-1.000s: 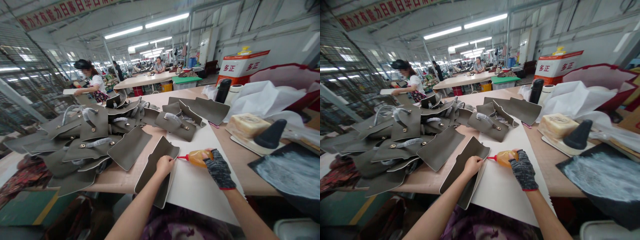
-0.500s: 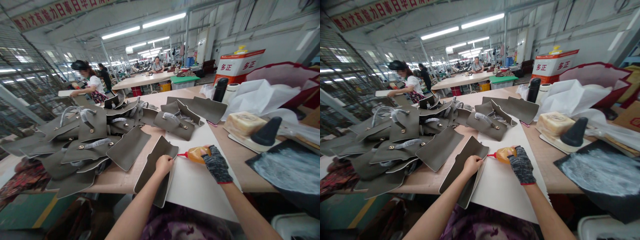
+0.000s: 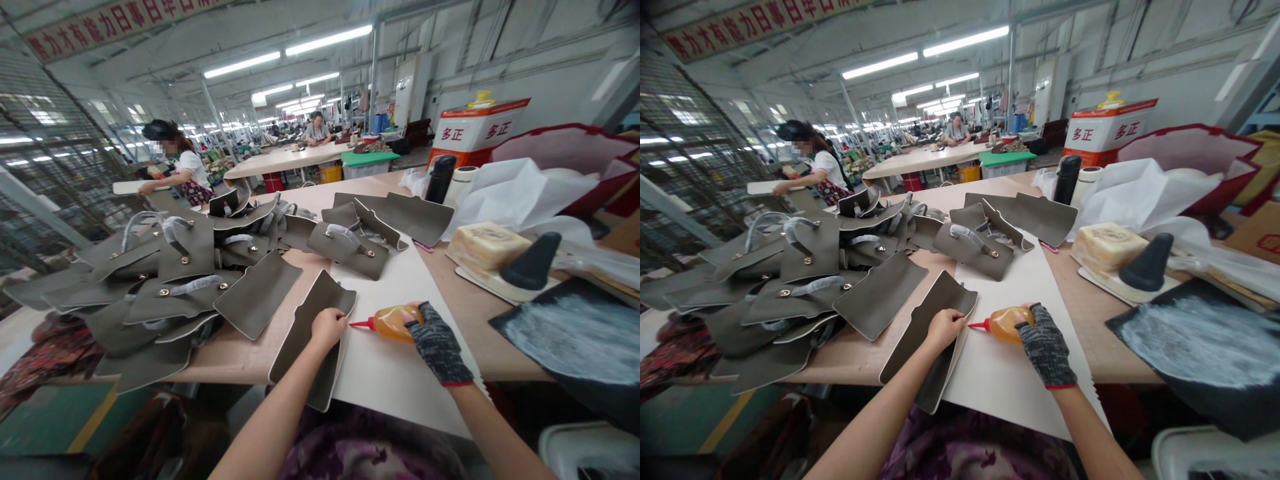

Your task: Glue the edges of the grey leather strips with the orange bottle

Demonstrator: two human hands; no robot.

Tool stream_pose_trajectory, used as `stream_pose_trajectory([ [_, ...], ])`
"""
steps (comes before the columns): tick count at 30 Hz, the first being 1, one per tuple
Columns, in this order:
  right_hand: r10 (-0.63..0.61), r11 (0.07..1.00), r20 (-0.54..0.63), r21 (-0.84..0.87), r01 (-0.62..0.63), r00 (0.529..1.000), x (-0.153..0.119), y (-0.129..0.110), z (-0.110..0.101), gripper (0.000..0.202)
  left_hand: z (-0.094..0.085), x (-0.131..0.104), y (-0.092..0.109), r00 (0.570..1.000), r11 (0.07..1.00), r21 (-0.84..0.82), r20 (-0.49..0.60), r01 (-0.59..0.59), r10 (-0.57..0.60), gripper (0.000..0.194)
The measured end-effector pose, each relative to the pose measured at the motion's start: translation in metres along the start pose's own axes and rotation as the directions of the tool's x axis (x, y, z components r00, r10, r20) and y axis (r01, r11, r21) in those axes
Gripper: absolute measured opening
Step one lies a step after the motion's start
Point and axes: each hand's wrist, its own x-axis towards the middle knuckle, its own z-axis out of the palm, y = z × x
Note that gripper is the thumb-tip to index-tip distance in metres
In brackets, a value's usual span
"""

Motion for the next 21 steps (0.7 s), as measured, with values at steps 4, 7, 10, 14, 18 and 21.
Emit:
stream_pose_trajectory([
  [4,-0.004,1.000,0.005,0.022,0.003,1.000,-0.009,0.002,-0.001,0.037,0.000,-0.002,0.000,1.000,1.000,0.012,-0.011,-0.005,0.005,0.025],
  [7,0.000,1.000,-0.007,0.021,0.001,1.000,-0.017,0.002,-0.001,0.037,0.001,-0.003,0.000,1.000,1.000,0.020,-0.014,-0.006,0.006,0.025],
  [10,-0.005,1.000,0.007,0.030,0.004,1.000,-0.025,0.001,-0.001,0.036,0.001,-0.003,0.000,1.000,1.000,0.017,-0.018,-0.006,0.006,0.025],
  [14,0.005,0.999,0.030,0.047,-0.006,1.000,-0.034,0.000,-0.003,0.036,0.001,-0.003,0.000,1.000,1.000,0.027,-0.010,-0.011,0.012,0.026],
  [18,0.018,0.998,0.075,0.057,-0.022,0.997,-0.043,-0.003,-0.006,0.035,0.002,-0.004,-0.001,1.000,0.999,0.033,-0.009,-0.008,0.009,0.027],
  [21,0.028,0.997,0.103,0.062,-0.035,0.994,-0.050,-0.006,-0.008,0.035,0.003,-0.005,-0.001,1.000,0.999,0.037,-0.008,-0.006,0.007,0.028],
])
